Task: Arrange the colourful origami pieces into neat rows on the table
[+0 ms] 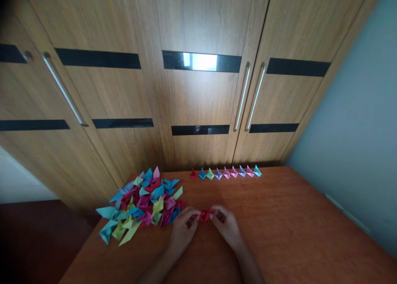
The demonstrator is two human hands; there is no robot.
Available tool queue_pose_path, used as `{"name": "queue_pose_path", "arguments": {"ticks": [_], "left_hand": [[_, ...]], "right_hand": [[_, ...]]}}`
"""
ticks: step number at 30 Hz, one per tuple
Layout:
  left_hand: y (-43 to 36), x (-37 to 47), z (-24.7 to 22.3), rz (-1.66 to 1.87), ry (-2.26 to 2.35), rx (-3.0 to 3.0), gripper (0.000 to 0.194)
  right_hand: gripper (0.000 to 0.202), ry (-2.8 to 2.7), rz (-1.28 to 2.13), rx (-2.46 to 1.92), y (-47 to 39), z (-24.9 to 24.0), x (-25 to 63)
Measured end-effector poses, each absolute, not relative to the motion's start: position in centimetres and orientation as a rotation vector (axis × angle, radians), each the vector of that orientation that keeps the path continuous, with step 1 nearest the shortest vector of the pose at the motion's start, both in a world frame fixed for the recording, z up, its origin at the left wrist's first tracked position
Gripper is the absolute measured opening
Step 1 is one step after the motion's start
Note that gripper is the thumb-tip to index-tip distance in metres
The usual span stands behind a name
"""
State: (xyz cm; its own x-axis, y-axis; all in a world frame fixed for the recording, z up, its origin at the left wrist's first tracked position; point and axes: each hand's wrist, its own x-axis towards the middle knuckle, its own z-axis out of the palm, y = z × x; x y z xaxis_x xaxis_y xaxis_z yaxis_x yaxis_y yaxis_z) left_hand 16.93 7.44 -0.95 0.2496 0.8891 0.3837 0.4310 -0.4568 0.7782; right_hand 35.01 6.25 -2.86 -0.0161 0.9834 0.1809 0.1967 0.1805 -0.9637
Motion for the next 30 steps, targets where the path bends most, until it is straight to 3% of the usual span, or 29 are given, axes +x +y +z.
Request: {"name": "queue_pose_path", "arguments": {"ticks": [10,19,24,30], "left_hand": [[7.8,16.6,-1.5,1.147,1.222,1.792,0.02],[8.3,16.2,-2.0,1.099,1.23,1.67,0.022],[8.3,16.5,-1.9,1.111,1.231,1.628,0.022],[8.2,16.4,-1.8,1.086,1.204,1.688,0.024]], "right_hand": [[0.03,-1.464,0.94,-1.313,6.3,-2.0,35.3],[0.038,-0.806,0.66,-1.415,8.1,-3.0,43.4],[0.05,-0.808,0.364,-1.799,9.9,-3.3,50.5],[0.047,-0.968,0.145,-2.319,11.8,-4.7,55.4]]}}
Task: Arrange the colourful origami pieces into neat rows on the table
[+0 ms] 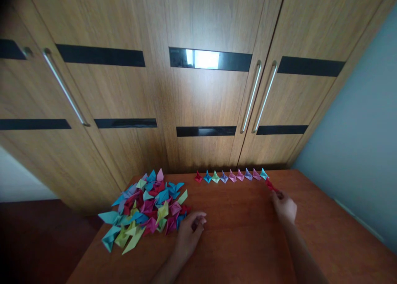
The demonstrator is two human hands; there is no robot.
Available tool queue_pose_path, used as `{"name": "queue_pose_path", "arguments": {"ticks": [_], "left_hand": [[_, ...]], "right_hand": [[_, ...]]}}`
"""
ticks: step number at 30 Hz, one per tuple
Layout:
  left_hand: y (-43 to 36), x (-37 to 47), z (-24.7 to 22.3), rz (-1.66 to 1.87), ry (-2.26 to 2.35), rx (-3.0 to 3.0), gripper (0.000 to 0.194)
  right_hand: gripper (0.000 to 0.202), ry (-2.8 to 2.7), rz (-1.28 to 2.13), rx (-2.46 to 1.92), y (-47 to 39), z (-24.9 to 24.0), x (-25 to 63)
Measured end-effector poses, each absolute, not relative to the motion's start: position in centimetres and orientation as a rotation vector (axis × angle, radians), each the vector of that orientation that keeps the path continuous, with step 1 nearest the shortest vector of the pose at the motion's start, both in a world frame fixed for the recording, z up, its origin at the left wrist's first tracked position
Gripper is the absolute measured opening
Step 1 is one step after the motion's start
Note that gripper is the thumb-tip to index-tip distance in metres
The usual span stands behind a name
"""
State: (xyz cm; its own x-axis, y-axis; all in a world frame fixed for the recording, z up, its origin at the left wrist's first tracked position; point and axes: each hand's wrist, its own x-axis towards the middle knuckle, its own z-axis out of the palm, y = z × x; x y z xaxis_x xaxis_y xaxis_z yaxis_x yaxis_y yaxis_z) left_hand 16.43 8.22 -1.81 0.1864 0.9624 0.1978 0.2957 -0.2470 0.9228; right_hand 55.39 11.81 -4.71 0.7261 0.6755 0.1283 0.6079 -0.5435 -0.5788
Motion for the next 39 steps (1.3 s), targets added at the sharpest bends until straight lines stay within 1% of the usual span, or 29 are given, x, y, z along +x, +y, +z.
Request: {"name": "queue_pose_path", "arguments": {"ticks": [4,8,13,39], "left_hand": [[8.1,16.4,-1.9,1.079,1.198,1.724,0.025],[8.1,16.4,-2.0,1.067,1.211,1.735,0.024],[8.0,16.4,-2.1,1.047,1.201,1.721,0.023],[7.9,16.5,-1.6,1.022,1.226,1.718,0.025]], "right_hand": [[0.049,-0.974,0.198,-2.542,13.0,-4.9,55.6],[0.047,-1.067,0.204,-2.618,14.0,-4.2,55.3],[0.045,-1.093,0.202,-2.641,14.9,-3.9,55.4],[0.051,-1.074,0.218,-2.665,16.1,-4.2,55.2]]}}
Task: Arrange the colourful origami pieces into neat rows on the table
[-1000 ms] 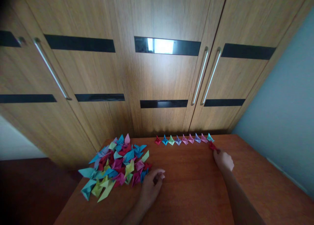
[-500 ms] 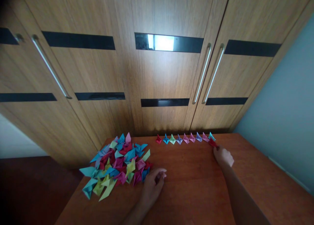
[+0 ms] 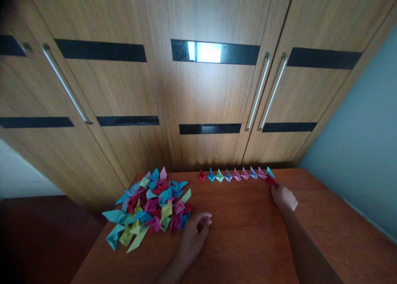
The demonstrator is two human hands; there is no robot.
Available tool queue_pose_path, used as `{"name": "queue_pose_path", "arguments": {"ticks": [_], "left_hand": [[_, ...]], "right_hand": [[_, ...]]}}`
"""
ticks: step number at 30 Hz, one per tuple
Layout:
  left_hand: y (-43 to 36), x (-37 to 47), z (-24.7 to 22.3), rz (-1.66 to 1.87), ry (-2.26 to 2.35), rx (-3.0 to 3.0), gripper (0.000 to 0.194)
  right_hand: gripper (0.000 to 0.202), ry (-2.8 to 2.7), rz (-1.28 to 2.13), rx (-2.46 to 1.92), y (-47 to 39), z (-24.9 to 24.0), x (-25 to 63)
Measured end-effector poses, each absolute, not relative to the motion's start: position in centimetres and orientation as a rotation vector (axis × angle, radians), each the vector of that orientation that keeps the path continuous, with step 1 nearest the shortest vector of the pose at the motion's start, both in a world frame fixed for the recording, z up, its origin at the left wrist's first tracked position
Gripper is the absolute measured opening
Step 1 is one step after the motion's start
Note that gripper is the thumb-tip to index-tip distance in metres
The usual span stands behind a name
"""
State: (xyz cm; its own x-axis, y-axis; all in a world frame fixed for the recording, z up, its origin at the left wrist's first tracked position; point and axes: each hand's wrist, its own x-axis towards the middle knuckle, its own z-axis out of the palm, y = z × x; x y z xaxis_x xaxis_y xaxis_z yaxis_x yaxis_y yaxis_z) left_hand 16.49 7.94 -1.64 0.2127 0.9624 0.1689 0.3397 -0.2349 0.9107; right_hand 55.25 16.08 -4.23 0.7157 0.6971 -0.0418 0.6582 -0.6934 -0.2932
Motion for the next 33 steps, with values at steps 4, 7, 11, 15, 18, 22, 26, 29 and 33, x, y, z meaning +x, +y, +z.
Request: {"name": "queue_pose_path", "arguments": {"ticks": [4,7,11,15,18,22,26,29,33], "left_hand": [[8.0,16.5,-1.7,1.016,1.227,1.724,0.024],[8.0,16.5,-1.7,1.023,1.209,1.724,0.025],[7.9,16.5,-1.6,1.043,1.202,1.729,0.026],[7.9,16.5,-1.4,1.05,1.211,1.731,0.025],[7.9,16.5,-1.5,1.052,1.201,1.743,0.025],[8.1,16.2,-2.1,1.081,1.185,1.707,0.025],[8.4,16.1,-2.5,1.097,1.181,1.654,0.023],[8.1,16.1,-2.2,1.11,1.192,1.656,0.022],[6.4,15.0,-0.5,1.072,1.235,1.879,0.021]], "right_hand": [[0.05,-1.088,0.231,-2.662,16.0,-4.2,55.2],[0.05,-1.099,0.234,-2.651,15.9,-4.1,55.2],[0.051,-1.06,0.205,-2.594,15.1,-4.3,54.8],[0.058,-0.87,0.074,-2.521,13.4,-4.7,53.2],[0.057,-0.848,0.008,-2.435,12.1,-4.9,50.8],[0.042,-1.163,0.084,-2.255,11.0,-5.3,46.3],[0.036,-1.441,0.187,-2.031,10.4,-5.4,42.1],[0.034,-1.533,0.257,-1.92,10.0,-5.3,40.7],[0.035,-1.481,0.279,-1.847,9.9,-5.2,40.8]]}}
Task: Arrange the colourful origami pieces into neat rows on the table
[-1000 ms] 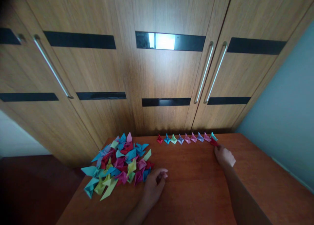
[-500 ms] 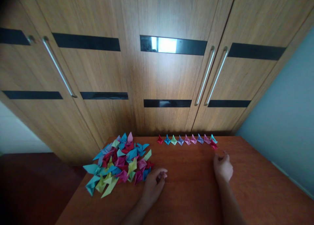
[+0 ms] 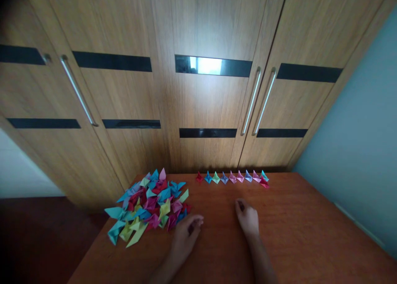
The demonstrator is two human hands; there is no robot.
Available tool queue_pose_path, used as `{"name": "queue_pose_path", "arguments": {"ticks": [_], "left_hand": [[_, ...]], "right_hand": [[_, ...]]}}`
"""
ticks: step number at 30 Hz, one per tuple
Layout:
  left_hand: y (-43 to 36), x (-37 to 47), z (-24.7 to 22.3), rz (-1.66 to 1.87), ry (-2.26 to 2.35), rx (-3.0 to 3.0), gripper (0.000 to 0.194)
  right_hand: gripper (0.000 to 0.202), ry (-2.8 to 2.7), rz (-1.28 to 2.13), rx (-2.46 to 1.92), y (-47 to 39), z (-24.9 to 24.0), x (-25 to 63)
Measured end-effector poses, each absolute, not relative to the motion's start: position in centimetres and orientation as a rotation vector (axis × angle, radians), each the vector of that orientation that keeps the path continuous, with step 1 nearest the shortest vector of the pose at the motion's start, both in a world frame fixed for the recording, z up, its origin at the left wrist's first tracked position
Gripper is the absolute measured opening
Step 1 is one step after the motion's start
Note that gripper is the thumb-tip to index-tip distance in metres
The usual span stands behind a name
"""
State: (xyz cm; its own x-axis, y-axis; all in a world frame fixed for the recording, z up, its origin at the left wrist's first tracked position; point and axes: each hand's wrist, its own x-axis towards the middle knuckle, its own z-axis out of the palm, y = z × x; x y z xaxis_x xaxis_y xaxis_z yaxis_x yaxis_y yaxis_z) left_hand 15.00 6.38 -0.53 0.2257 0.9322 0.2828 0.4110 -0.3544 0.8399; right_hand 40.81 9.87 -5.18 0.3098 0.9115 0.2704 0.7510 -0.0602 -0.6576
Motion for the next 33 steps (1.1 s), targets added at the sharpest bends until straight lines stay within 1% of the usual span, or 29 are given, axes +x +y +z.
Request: {"name": "queue_pose_path", "arguments": {"ticks": [2,4,7,11,15,20,27,30,33], "left_hand": [[5.6,13.5,0.6,1.022,1.306,2.059,0.022],[5.3,11.5,1.8,0.974,1.47,2.186,0.021],[5.6,8.1,3.3,0.904,1.774,2.262,0.023],[6.4,5.1,4.4,0.72,2.084,2.282,0.025],[6.8,4.4,4.4,0.507,2.195,2.251,0.026],[7.0,4.8,3.9,0.397,2.203,2.278,0.024],[7.1,4.9,3.4,0.452,2.172,2.291,0.02],[7.3,4.5,3.0,0.595,2.133,2.287,0.019],[7.6,4.3,3.0,0.848,2.04,2.272,0.019]], "right_hand": [[0.035,-1.439,0.279,-1.832,9.9,-5.2,41.1],[0.034,-1.431,0.298,-1.828,10.0,-5.3,41.2],[0.033,-1.44,0.34,-1.824,10.0,-5.3,41.2],[0.033,-1.432,0.358,-1.797,10.0,-5.1,41.1],[0.032,-1.433,0.361,-1.792,9.9,-4.9,41.1],[0.032,-1.434,0.356,-1.804,9.8,-4.9,41.1],[0.03,-1.462,0.349,-1.822,9.9,-5.0,41.0],[0.028,-1.457,0.353,-1.834,10.0,-5.1,40.9],[0.028,-1.421,0.388,-1.809,10.0,-5.0,40.9]]}}
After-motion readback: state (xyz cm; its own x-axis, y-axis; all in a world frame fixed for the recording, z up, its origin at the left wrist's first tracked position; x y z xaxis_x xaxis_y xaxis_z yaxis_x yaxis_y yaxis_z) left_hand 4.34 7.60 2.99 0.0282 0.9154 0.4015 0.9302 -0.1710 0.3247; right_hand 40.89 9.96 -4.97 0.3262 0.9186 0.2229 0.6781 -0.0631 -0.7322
